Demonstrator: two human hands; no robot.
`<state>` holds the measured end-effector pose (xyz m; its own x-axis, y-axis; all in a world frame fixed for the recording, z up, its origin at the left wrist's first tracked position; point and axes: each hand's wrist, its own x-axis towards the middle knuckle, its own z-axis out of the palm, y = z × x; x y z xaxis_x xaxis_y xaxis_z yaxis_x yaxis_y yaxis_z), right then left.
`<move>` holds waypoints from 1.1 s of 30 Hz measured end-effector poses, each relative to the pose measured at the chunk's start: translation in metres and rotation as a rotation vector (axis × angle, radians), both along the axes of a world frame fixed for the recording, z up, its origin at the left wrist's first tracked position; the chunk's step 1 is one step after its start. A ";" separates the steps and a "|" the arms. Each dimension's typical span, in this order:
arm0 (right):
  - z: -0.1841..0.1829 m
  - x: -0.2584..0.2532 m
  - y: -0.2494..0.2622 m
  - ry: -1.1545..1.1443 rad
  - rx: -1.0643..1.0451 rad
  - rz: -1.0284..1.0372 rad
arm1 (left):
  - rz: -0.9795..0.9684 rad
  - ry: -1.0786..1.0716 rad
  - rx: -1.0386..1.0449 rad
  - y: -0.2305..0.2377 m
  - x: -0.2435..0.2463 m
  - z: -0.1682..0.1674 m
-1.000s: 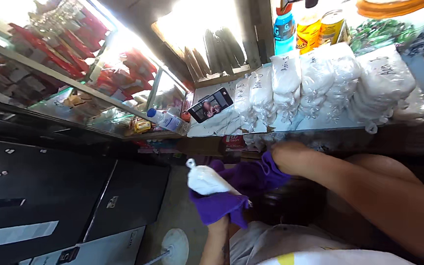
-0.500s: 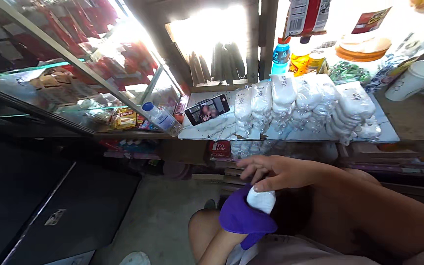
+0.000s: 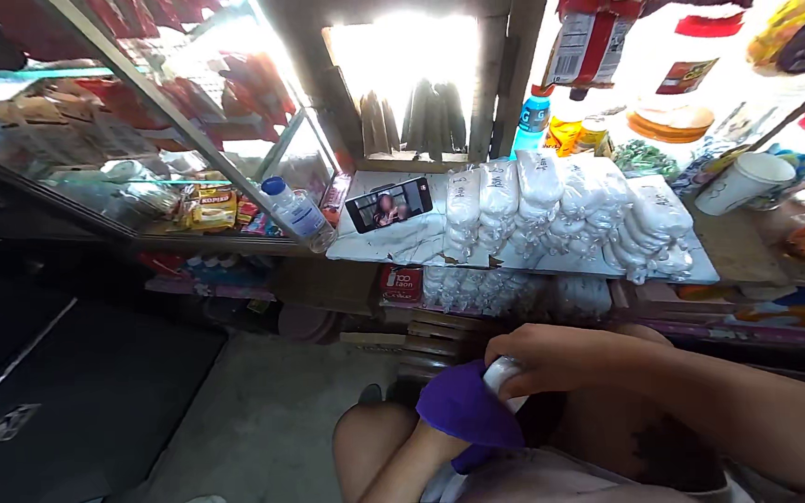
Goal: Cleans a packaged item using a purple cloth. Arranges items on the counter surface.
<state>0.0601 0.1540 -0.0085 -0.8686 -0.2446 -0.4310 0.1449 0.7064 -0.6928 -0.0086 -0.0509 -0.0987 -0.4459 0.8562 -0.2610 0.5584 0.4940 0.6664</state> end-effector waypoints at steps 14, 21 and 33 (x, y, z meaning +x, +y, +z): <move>0.073 0.054 0.065 0.344 0.347 -0.213 | 0.271 -0.412 -0.009 -0.016 -0.011 -0.033; 0.157 0.140 0.141 0.497 0.611 -0.669 | 0.756 -0.975 0.272 -0.035 -0.014 -0.146; 0.093 0.186 0.271 0.116 0.652 -1.300 | 0.696 -0.845 0.129 -0.014 -0.013 -0.127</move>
<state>0.2462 0.4253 0.0847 -0.3565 0.9317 -0.0697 0.8802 0.3099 -0.3594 -0.0220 -0.0649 -0.2262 -0.5612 0.5297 -0.6360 -0.4749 0.4233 0.7716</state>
